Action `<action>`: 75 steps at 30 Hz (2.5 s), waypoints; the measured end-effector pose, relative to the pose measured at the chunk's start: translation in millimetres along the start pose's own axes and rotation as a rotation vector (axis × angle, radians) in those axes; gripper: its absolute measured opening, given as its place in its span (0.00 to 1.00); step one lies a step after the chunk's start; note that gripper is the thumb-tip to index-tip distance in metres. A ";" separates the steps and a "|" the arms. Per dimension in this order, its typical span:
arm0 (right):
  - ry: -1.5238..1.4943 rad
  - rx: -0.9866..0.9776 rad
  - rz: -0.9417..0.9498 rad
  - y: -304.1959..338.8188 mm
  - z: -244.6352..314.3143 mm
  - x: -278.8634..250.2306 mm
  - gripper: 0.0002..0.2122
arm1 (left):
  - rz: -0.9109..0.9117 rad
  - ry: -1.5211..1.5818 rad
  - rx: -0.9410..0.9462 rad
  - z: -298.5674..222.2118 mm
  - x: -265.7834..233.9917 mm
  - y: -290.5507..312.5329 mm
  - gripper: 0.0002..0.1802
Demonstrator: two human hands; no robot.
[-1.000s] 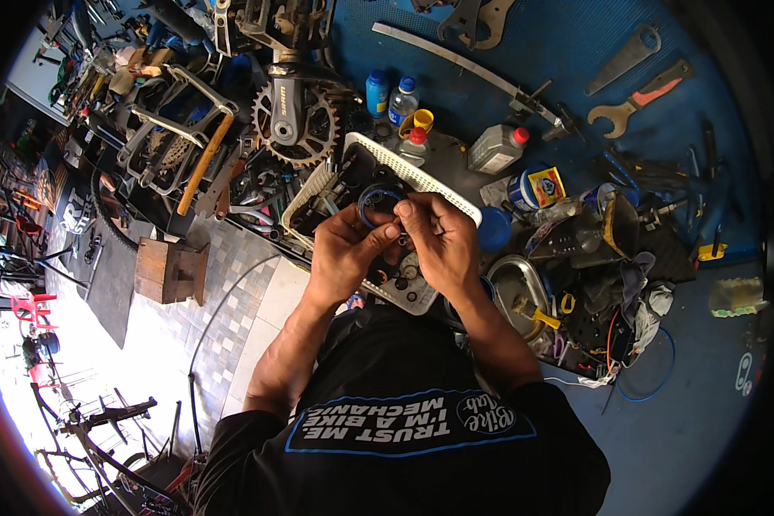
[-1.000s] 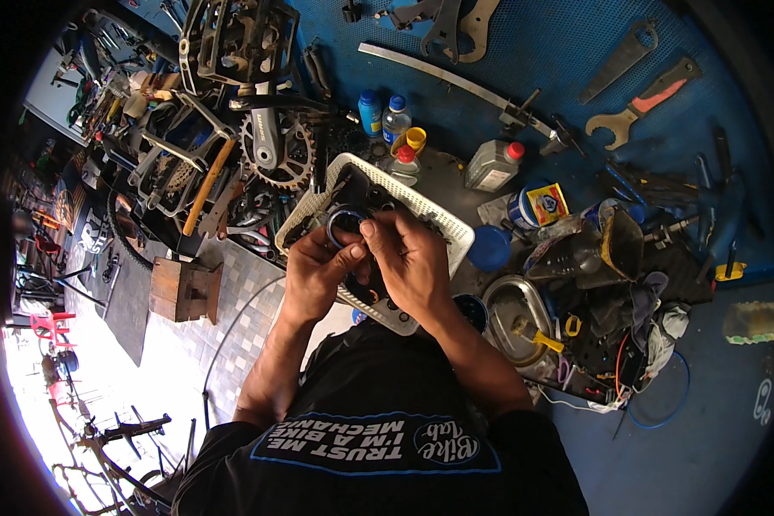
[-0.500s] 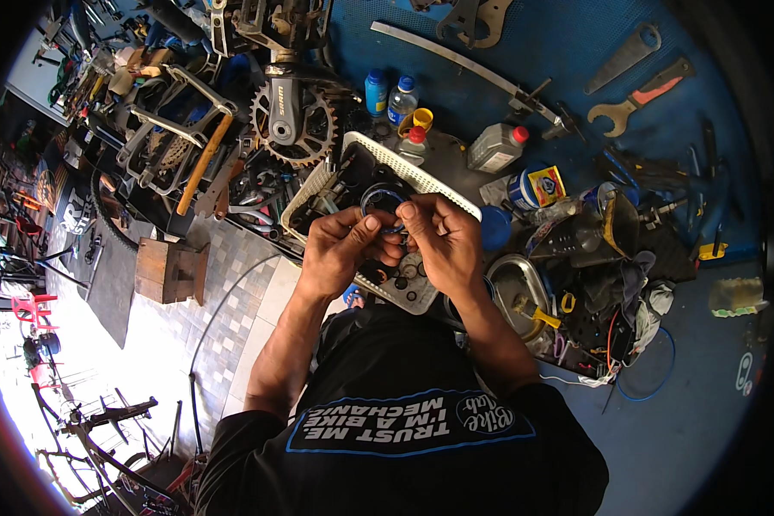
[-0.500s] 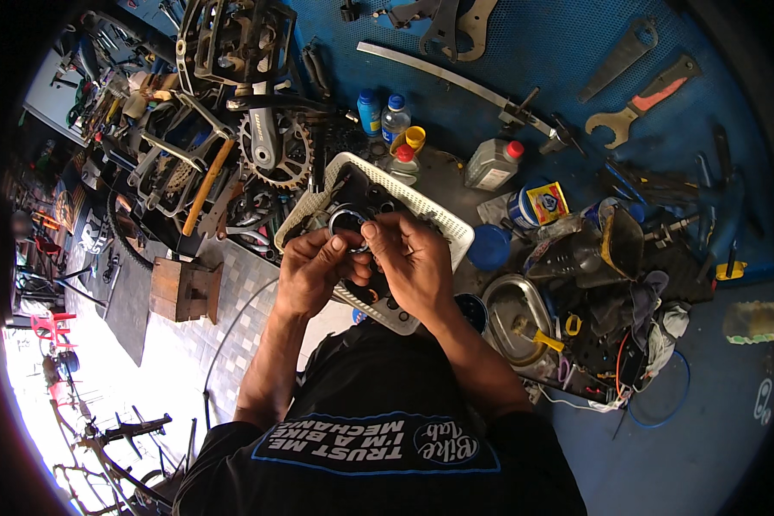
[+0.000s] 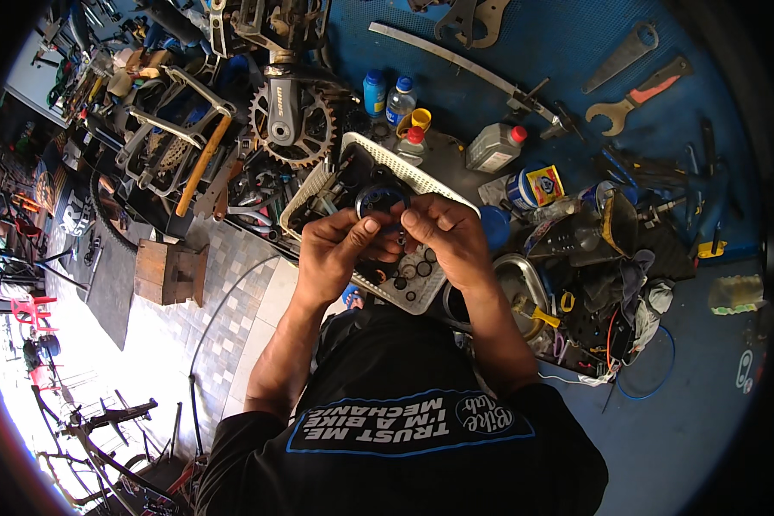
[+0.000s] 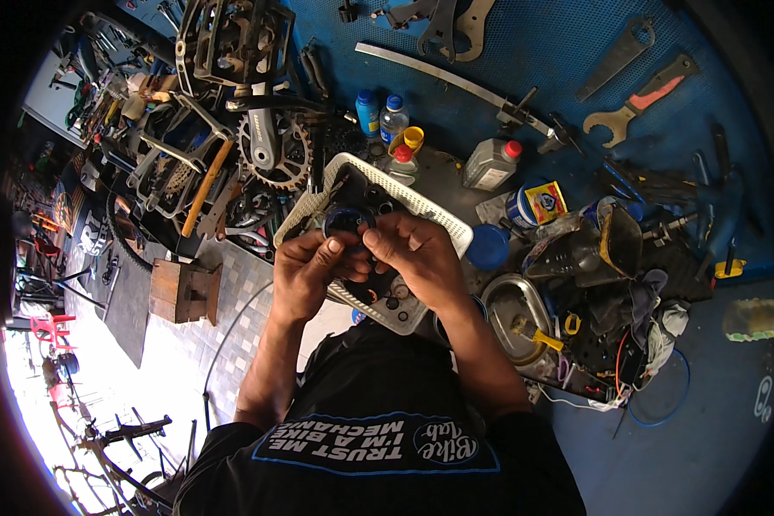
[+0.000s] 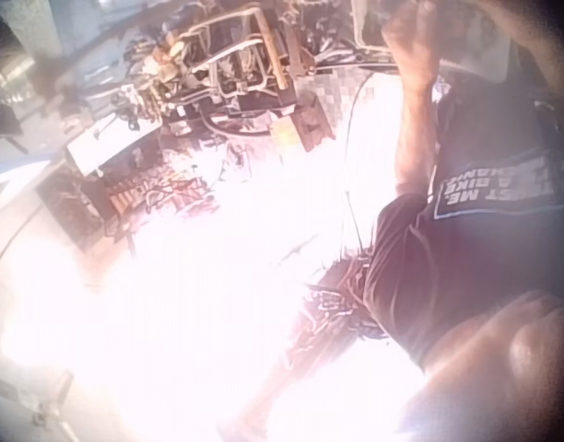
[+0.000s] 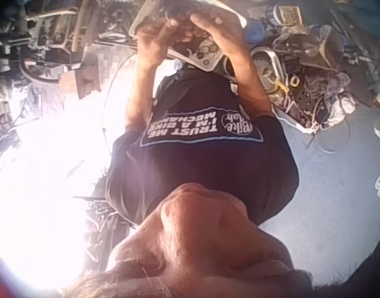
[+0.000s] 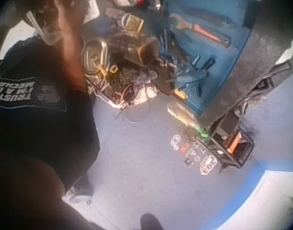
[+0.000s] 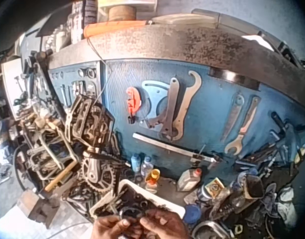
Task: The person scrubs small bicycle parts in a metal tray using a brush and liquid, then wipes them with a cloth. The person repeatedly picks up parts, scrubs them, and places them back into a basket.
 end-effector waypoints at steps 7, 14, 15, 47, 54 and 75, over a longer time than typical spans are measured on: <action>0.026 -0.041 0.046 2.4 -1.7 1.4 0.07 | -0.020 -0.072 0.021 -5.0 6.3 3.2 0.14; 0.104 -0.142 0.010 10.0 7.0 9.6 0.07 | -0.023 -0.039 0.043 -2.8 8.9 5.3 0.14; 0.087 -0.134 0.009 11.0 8.5 11.4 0.08 | -0.026 -0.011 0.038 -2.2 8.8 5.2 0.14; 0.387 -0.358 -0.169 10.2 24.5 14.1 0.08 | 0.028 -0.093 0.078 -0.4 8.0 8.0 0.15; 0.279 -0.261 -0.106 8.3 20.9 10.9 0.08 | -0.078 -0.135 0.208 -14.6 15.8 -1.4 0.14; 0.210 -0.058 -0.110 7.1 14.3 5.8 0.09 | -0.048 0.081 -0.057 -12.5 5.1 -16.5 0.23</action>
Point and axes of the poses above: each hand's wrist, its own y-axis away from the middle knuckle, its own x-axis out of the palm, z = x × y, the point moved 3 cm from there along -y, towards the middle knuckle, and after that the axes turned 5 degrees about x, right-handed, at the moved point
